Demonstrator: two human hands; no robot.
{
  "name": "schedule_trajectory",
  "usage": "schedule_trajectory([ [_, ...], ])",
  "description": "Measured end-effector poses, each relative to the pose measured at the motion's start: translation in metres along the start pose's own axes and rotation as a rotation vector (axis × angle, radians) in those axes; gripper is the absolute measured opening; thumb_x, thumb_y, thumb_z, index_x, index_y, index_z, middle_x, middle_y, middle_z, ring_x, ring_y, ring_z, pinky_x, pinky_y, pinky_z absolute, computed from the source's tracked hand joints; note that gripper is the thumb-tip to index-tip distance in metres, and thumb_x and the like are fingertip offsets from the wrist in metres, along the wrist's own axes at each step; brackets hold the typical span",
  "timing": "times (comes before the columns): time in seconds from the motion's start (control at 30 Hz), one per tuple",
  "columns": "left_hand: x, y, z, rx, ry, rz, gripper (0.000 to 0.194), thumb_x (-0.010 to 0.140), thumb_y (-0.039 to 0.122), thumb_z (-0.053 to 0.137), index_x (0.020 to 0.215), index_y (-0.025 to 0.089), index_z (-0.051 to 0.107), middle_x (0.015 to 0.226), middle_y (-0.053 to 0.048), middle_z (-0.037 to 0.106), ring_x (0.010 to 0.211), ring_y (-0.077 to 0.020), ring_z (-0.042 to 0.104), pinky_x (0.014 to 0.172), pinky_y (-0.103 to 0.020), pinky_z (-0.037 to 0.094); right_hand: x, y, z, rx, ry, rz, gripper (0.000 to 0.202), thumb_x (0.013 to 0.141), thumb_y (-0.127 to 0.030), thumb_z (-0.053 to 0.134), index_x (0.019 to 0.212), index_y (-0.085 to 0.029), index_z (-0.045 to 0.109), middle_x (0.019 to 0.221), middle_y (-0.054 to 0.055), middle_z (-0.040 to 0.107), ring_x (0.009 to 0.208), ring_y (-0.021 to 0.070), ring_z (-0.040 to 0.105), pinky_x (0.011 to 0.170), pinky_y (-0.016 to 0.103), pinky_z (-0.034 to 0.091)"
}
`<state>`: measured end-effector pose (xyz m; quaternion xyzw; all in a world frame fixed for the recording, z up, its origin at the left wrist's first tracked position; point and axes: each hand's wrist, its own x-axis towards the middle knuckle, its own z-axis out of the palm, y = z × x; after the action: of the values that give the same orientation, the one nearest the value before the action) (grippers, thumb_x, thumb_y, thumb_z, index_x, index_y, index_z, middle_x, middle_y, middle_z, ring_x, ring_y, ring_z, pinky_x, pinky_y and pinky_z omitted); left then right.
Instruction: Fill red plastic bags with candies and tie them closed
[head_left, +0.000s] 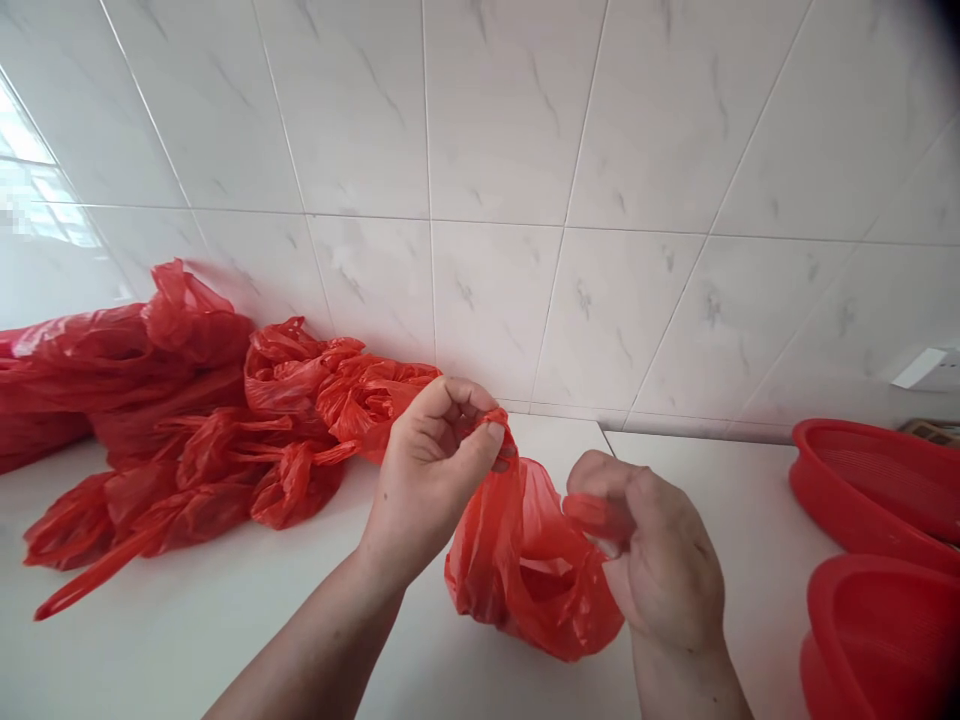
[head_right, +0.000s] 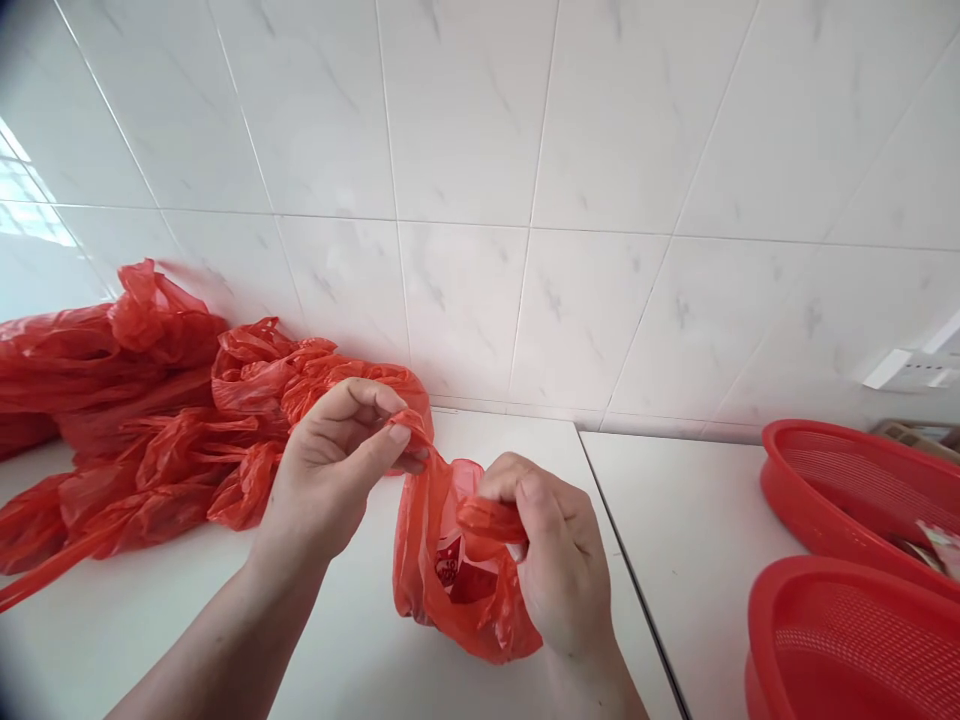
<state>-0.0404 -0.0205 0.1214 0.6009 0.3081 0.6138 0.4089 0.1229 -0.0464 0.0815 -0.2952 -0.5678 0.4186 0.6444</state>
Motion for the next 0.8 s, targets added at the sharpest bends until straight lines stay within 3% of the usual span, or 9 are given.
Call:
schedule_trajectory([
  [0.1, -0.003, -0.006, -0.002, 0.008, -0.027, -0.01, 0.009, 0.083, 0.013, 0.059, 0.085, 0.021, 0.055, 0.073, 0.004, 0.058, 0.064, -0.0083, 0.058, 0.063, -0.022, 0.052, 0.004, 0.005, 0.006, -0.012, 0.049, 0.213, 0.014, 0.088, -0.037, 0.055, 0.086, -0.023, 0.059, 0.056, -0.007, 0.04, 0.047, 0.007, 0.033, 0.045, 0.02, 0.029],
  [0.17, -0.006, -0.014, -0.002, 0.015, -0.14, -0.048, 0.008, 0.082, 0.014, 0.06, 0.086, 0.021, 0.057, 0.078, 0.002, 0.058, 0.07, -0.0096, 0.058, 0.065, -0.022, 0.051, 0.006, 0.011, 0.008, -0.064, -0.008, 0.341, 0.026, 0.082, -0.037, 0.062, 0.105, -0.026, 0.057, 0.058, -0.008, 0.043, 0.05, 0.0077, 0.037, 0.048, 0.02, 0.033],
  [0.23, -0.009, -0.026, -0.003, 0.04, -0.221, -0.047, 0.012, 0.084, 0.016, 0.06, 0.094, 0.022, 0.057, 0.091, -0.002, 0.06, 0.082, -0.013, 0.06, 0.07, -0.026, 0.052, 0.01, 0.019, 0.009, -0.152, -0.115, 0.405, 0.027, 0.079, -0.042, 0.064, 0.097, -0.022, 0.061, 0.061, -0.006, 0.046, 0.055, 0.0093, 0.041, 0.053, 0.022, 0.036],
  [0.3, -0.012, -0.039, -0.006, 0.153, -0.18, 0.055, 0.02, 0.083, 0.019, 0.062, 0.102, 0.023, 0.055, 0.101, -0.004, 0.057, 0.094, -0.0165, 0.058, 0.077, -0.031, 0.052, 0.014, 0.026, 0.007, -0.215, -0.153, 0.438, 0.029, 0.08, -0.047, 0.062, 0.077, -0.018, 0.06, 0.062, -0.004, 0.046, 0.057, 0.0102, 0.041, 0.054, 0.024, 0.036],
  [0.37, -0.017, -0.053, -0.008, 0.329, -0.125, 0.221, 0.03, 0.077, 0.023, 0.07, 0.103, 0.024, 0.055, 0.101, -0.004, 0.055, 0.095, -0.0179, 0.055, 0.079, -0.032, 0.049, 0.017, 0.032, 0.004, -0.234, -0.114, 0.46, 0.036, 0.082, -0.05, 0.058, 0.067, -0.018, 0.054, 0.059, -0.004, 0.042, 0.055, 0.0098, 0.038, 0.052, 0.024, 0.034],
  [0.5, -0.026, -0.081, -0.01, 0.587, -0.269, 0.33, 0.028, 0.074, 0.02, 0.073, 0.099, 0.024, 0.061, 0.092, -0.003, 0.055, 0.083, -0.0164, 0.054, 0.072, -0.029, 0.046, 0.02, 0.042, 0.0, -0.218, -0.038, 0.434, 0.041, 0.085, -0.052, 0.054, 0.062, -0.019, 0.047, 0.055, -0.006, 0.036, 0.051, 0.0085, 0.034, 0.046, 0.022, 0.028],
  [0.57, -0.029, -0.09, -0.009, 0.616, -0.255, 0.267, 0.007, 0.083, 0.016, 0.062, 0.085, 0.022, 0.062, 0.081, -0.001, 0.055, 0.074, -0.0142, 0.052, 0.067, -0.027, 0.043, 0.02, 0.045, -0.005, -0.232, -0.04, 0.407, 0.043, 0.087, -0.053, 0.05, 0.063, -0.018, 0.049, 0.053, -0.005, 0.042, 0.046, 0.0081, 0.036, 0.044, 0.022, 0.027],
  [0.7, -0.029, -0.096, -0.007, 0.447, -0.123, 0.006, 0.014, 0.088, 0.022, 0.054, 0.074, 0.02, 0.054, 0.09, -0.004, 0.058, 0.087, -0.017, 0.055, 0.076, -0.029, 0.042, 0.021, 0.046, -0.024, -0.204, -0.32, 0.381, 0.044, 0.09, -0.054, 0.044, 0.085, -0.016, 0.067, 0.062, -0.001, 0.058, 0.046, 0.008, 0.042, 0.05, 0.024, 0.036],
  [0.8, -0.029, -0.098, -0.005, 0.198, -0.16, -0.214, 0.02, 0.092, 0.034, 0.047, 0.077, 0.02, 0.049, 0.097, -0.005, 0.059, 0.091, -0.0179, 0.055, 0.078, -0.029, 0.043, 0.022, 0.044, -0.038, -0.186, -0.494, 0.33, 0.047, 0.093, -0.052, 0.039, 0.089, -0.018, 0.071, 0.067, 0.0, 0.053, 0.059, 0.0112, 0.045, 0.06, 0.027, 0.039],
])
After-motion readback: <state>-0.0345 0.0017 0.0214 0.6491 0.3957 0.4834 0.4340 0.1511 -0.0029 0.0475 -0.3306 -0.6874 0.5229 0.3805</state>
